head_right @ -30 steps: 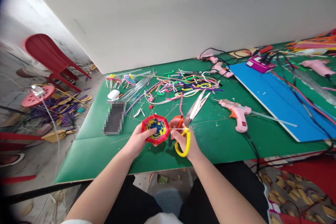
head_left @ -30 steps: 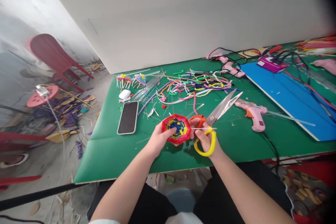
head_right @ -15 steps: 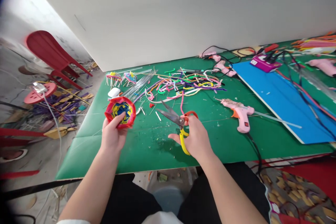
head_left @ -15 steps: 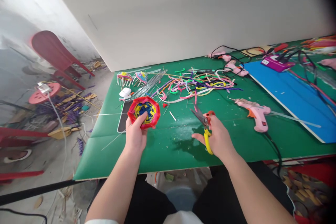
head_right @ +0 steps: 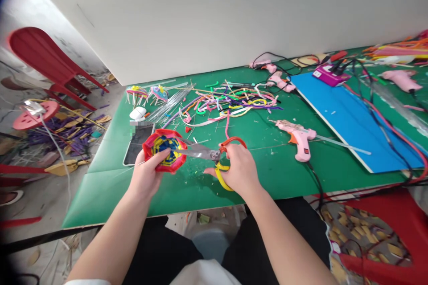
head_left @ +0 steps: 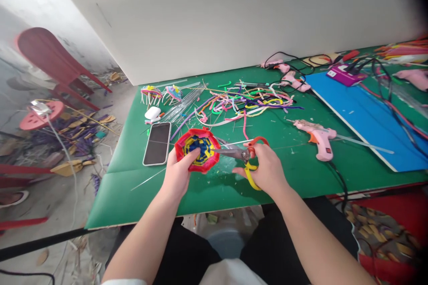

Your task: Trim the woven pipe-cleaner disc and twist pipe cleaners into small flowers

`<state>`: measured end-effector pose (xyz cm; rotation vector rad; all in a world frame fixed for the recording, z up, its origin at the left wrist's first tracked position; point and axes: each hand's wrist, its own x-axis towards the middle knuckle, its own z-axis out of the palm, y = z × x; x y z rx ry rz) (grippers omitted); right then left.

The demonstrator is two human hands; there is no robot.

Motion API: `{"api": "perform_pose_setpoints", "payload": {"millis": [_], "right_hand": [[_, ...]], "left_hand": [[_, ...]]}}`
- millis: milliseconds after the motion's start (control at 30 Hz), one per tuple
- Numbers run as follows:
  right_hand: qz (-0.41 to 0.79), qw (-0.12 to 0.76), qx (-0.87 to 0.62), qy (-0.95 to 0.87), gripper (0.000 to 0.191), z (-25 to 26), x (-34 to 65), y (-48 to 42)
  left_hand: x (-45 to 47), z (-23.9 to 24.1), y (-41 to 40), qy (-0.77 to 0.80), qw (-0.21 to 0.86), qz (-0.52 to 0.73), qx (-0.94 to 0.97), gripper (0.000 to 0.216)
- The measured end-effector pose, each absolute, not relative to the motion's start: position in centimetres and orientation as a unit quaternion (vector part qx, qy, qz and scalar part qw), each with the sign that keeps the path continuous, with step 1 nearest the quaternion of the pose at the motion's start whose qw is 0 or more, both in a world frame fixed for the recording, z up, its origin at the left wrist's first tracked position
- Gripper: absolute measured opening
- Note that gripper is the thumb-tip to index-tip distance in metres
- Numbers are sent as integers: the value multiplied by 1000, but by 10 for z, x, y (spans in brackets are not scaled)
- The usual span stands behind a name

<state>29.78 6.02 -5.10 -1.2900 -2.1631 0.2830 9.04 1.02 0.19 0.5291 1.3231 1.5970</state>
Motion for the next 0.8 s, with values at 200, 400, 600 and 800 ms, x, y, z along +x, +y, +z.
{"api": "perform_pose_setpoints", "payload": {"millis": [200, 400, 600, 800], "right_hand": [[93, 316, -464, -822, 50, -52, 297, 60], [99, 319, -473, -815, 37, -50, 297, 57], [108, 310, -472, -819, 40, -50, 292, 55], [109, 298, -471, -823, 45, -51, 290, 55]], "left_hand": [[93, -2, 8, 553, 499, 621, 245, 29], [95, 0, 9, 543, 524, 614, 231, 28], [98, 5, 8, 551, 541, 600, 209, 32], [97, 6, 8, 542, 543, 606, 211, 31]]}}
